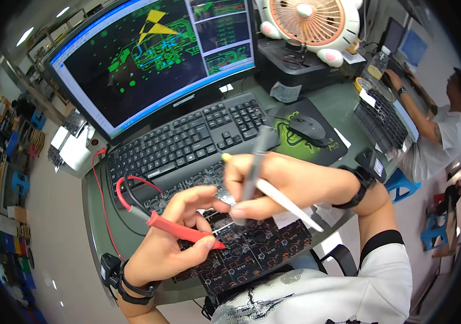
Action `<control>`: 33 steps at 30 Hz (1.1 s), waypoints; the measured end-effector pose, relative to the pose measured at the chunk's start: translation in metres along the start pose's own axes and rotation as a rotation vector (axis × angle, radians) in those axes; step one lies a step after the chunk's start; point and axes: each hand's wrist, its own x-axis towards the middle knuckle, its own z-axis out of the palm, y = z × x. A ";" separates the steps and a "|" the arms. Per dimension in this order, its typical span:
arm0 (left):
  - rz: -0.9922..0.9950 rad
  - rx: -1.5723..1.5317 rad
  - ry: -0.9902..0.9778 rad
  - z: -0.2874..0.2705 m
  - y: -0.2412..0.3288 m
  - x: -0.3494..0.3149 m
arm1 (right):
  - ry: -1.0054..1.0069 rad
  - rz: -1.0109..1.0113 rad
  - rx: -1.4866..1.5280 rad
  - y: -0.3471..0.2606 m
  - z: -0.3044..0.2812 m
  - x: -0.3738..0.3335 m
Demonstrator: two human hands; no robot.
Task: Testing a printed circuit board using multimeter probes and monitoring results on computer software.
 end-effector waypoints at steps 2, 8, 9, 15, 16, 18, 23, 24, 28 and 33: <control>-0.012 0.023 -0.043 -0.001 0.003 0.005 | 0.037 -0.104 -0.067 0.004 0.004 0.016; -0.169 -0.113 0.037 -0.008 0.017 0.009 | 0.128 0.084 0.113 -0.001 -0.014 0.010; -0.131 -0.186 0.039 -0.015 0.011 0.006 | 0.151 0.085 0.140 0.002 -0.021 0.002; 0.160 -0.562 0.102 -0.037 -0.008 -0.007 | 0.325 0.084 -0.075 0.040 -0.057 -0.040; 0.217 -0.658 0.077 -0.044 -0.011 -0.011 | 0.308 0.142 -0.232 0.046 -0.059 -0.043; 0.283 -0.874 0.007 -0.051 -0.013 -0.008 | 0.173 0.131 -0.447 0.073 -0.058 -0.049; 0.472 -1.017 -0.073 -0.060 -0.020 0.003 | -0.013 0.217 -0.737 0.090 -0.030 -0.047; 0.473 -1.015 -0.071 -0.060 -0.021 0.003 | -0.049 0.237 -0.777 0.090 -0.028 -0.046; 0.493 -1.048 -0.082 -0.056 -0.022 0.005 | -0.019 0.208 -0.839 0.104 -0.025 -0.048; 0.509 -0.970 -0.058 -0.062 -0.018 -0.007 | 0.108 0.188 -0.838 0.087 -0.050 -0.054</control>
